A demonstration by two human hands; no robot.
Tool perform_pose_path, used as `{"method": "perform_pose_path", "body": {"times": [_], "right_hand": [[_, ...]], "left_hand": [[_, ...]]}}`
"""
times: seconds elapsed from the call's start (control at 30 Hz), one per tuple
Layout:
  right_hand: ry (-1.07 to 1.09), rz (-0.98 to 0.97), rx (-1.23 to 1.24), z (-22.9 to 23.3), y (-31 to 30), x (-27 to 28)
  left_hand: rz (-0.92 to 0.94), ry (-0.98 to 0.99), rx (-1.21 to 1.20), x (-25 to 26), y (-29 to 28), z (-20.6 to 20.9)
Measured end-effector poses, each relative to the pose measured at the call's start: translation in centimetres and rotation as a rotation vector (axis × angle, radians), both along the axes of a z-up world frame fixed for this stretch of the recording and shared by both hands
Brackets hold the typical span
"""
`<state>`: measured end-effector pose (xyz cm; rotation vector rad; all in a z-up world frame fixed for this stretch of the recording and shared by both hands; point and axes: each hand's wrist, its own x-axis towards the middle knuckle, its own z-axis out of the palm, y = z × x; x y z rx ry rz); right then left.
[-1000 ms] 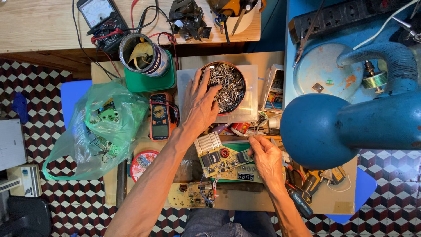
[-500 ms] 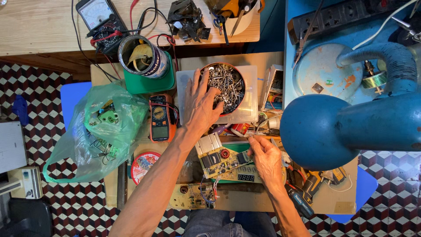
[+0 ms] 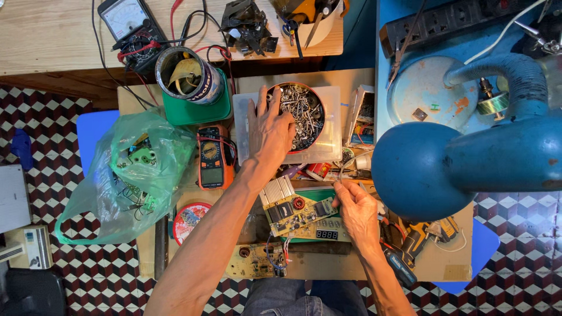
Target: The person selects small electronic components from a container and uses a power drill to fasten them onto a circuit board. The person handles the circuit board and components repeatedly while working at a cluttered workbench.
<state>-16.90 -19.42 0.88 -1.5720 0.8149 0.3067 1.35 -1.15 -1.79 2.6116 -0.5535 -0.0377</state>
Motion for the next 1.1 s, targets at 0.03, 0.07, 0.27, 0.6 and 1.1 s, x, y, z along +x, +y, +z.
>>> {"method": "perform_pose_path", "body": {"times": [0.03,0.07,0.27,0.6,1.1], "right_hand": [[0.015,-0.002,0.006,0.0,-0.1,-0.1],[0.012,-0.010,0.006,0.1,-0.1,-0.2],[-0.021,-0.067,0.050,2.1,-0.3,-0.9],[-0.092,-0.021,-0.088,3.5,-0.4,-3.3],[-0.220,-0.004,0.287,5.4,-2.5,-6.7]], "left_hand": [[0.008,-0.008,0.001,0.0,-0.2,-0.1],[0.017,-0.016,0.001,0.0,-0.4,-0.2],[0.034,-0.067,0.085,-0.1,-1.4,-0.2],[0.014,-0.210,-0.172,-1.2,-0.1,2.8],[0.736,1.189,-1.828,-22.3,-2.6,6.4]]}}
